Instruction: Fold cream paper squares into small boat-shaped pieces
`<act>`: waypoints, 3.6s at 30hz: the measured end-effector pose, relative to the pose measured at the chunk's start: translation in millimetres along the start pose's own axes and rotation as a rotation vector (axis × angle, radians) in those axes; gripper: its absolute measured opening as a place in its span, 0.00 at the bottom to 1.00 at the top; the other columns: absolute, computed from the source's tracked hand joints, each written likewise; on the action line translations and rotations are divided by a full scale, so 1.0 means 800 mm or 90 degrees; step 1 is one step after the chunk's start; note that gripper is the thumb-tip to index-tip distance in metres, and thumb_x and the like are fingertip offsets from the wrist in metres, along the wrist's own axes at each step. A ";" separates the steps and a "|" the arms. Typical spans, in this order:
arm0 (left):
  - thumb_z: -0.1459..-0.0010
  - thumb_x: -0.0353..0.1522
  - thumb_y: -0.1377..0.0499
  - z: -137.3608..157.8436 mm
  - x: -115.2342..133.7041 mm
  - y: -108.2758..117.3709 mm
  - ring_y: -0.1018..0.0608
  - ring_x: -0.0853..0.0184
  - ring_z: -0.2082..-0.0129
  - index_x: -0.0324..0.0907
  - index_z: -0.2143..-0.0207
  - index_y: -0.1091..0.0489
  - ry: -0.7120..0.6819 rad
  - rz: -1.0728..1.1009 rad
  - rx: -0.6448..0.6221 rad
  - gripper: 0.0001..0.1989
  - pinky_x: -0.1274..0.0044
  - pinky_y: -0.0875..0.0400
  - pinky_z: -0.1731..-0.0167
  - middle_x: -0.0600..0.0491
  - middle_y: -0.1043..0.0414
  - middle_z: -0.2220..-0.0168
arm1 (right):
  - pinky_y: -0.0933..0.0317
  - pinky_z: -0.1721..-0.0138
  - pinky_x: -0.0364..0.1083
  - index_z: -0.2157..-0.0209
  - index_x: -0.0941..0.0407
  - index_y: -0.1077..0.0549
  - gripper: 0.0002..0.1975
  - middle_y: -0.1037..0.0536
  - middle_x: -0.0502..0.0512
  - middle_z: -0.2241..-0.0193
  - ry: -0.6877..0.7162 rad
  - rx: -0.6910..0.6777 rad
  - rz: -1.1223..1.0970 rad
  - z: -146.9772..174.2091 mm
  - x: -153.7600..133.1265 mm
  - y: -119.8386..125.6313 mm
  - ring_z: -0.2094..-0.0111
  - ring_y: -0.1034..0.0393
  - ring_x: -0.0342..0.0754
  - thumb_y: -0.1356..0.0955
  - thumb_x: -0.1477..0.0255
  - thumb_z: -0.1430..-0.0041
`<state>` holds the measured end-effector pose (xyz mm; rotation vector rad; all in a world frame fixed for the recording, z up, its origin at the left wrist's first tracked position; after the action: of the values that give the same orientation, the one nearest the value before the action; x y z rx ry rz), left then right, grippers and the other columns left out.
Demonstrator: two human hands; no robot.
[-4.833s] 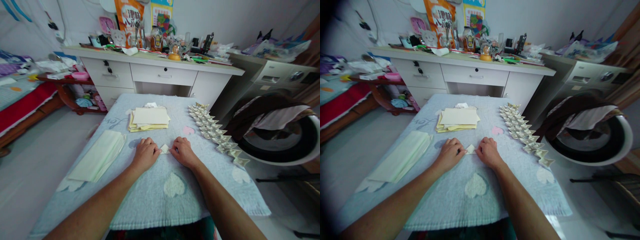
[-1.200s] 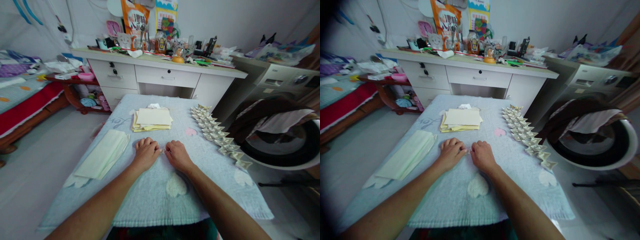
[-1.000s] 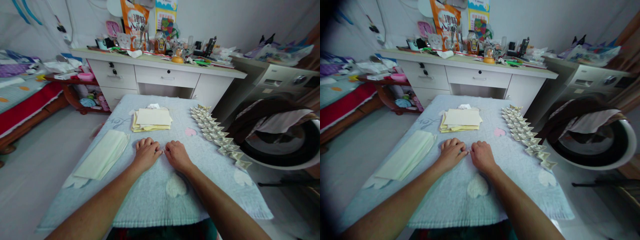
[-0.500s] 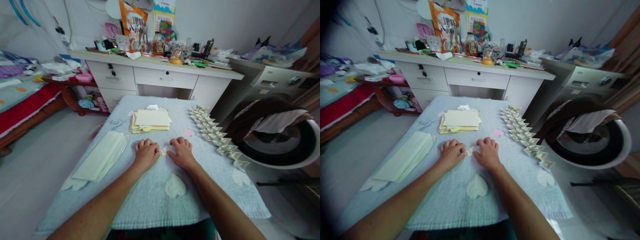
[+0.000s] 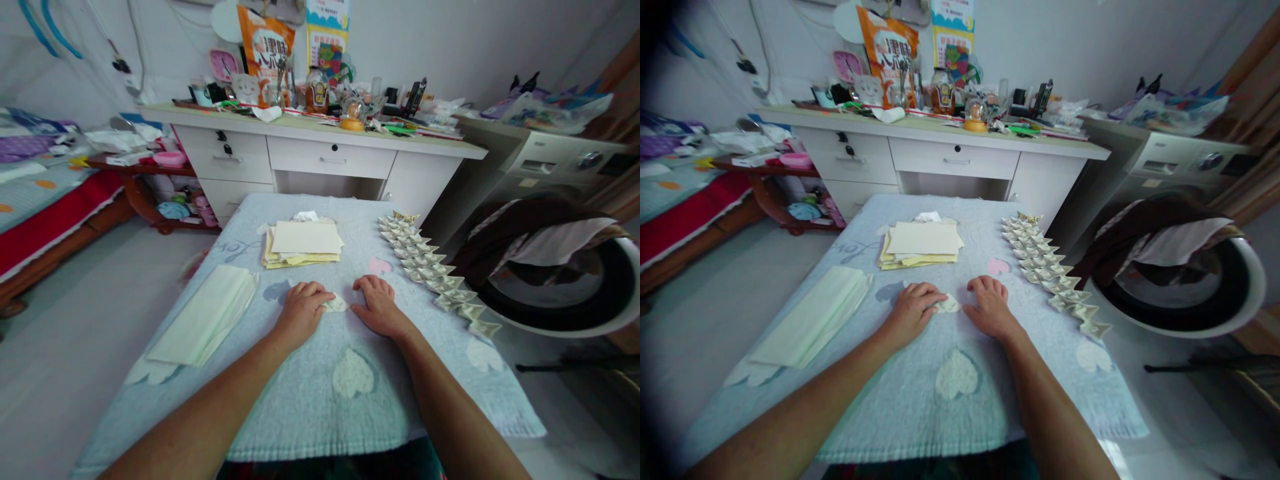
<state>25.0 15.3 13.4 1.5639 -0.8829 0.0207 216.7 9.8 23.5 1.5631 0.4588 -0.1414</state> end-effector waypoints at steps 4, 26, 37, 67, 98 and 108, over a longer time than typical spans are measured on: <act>0.42 0.25 0.48 0.001 0.002 -0.001 0.32 0.62 0.56 0.47 0.54 0.27 -0.042 0.013 -0.009 0.18 0.69 0.38 0.53 0.51 0.29 0.57 | 0.50 0.51 0.51 0.59 0.54 0.31 0.12 0.34 0.56 0.54 0.061 0.047 -0.050 0.002 -0.010 0.003 0.52 0.43 0.53 0.33 0.72 0.48; 0.44 0.31 0.40 -0.003 0.004 -0.001 0.27 0.62 0.57 0.44 0.54 0.29 -0.066 0.057 -0.002 0.14 0.71 0.34 0.54 0.50 0.29 0.58 | 0.48 0.54 0.48 0.58 0.55 0.31 0.13 0.27 0.52 0.63 0.160 0.058 -0.154 -0.001 -0.031 -0.012 0.59 0.37 0.49 0.31 0.74 0.47; 0.46 0.31 0.39 -0.002 0.002 0.002 0.26 0.65 0.58 0.45 0.55 0.29 -0.011 0.197 0.041 0.14 0.75 0.32 0.57 0.51 0.30 0.59 | 0.45 0.53 0.48 0.60 0.54 0.30 0.10 0.26 0.53 0.63 0.165 0.109 -0.252 0.001 -0.036 -0.002 0.57 0.35 0.49 0.31 0.70 0.44; 0.36 0.30 0.54 0.006 -0.007 0.015 0.27 0.65 0.50 0.42 0.48 0.36 0.099 0.329 0.168 0.16 0.72 0.34 0.49 0.48 0.29 0.51 | 0.45 0.63 0.45 0.75 0.55 0.36 0.14 0.32 0.50 0.75 0.160 0.147 -0.286 0.002 -0.055 -0.003 0.67 0.39 0.47 0.35 0.61 0.41; 0.48 0.34 0.40 0.003 -0.008 0.005 0.29 0.69 0.71 0.38 0.58 0.28 0.200 0.848 0.007 0.15 0.78 0.34 0.72 0.50 0.27 0.68 | 0.38 0.59 0.46 0.57 0.53 0.30 0.20 0.36 0.54 0.61 0.308 0.225 -0.366 0.005 -0.060 -0.008 0.61 0.37 0.46 0.38 0.86 0.49; 0.46 0.38 0.38 0.001 -0.005 0.003 0.29 0.72 0.75 0.37 0.64 0.29 0.224 0.809 0.026 0.13 0.81 0.35 0.74 0.53 0.29 0.72 | 0.38 0.58 0.48 0.55 0.54 0.31 0.19 0.35 0.56 0.58 0.315 0.162 -0.409 0.010 -0.065 0.002 0.58 0.37 0.49 0.37 0.80 0.50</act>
<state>20.5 16.8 13.3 0.7653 -1.4370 1.1745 171.2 -8.8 43.4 1.6450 1.3744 -0.3144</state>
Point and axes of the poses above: each hand's wrist, its own z-axis away from the middle knuckle, its own y-axis out of the back of the hand, x = y × z, the point moved 3 cm from there along -z, towards the middle knuckle
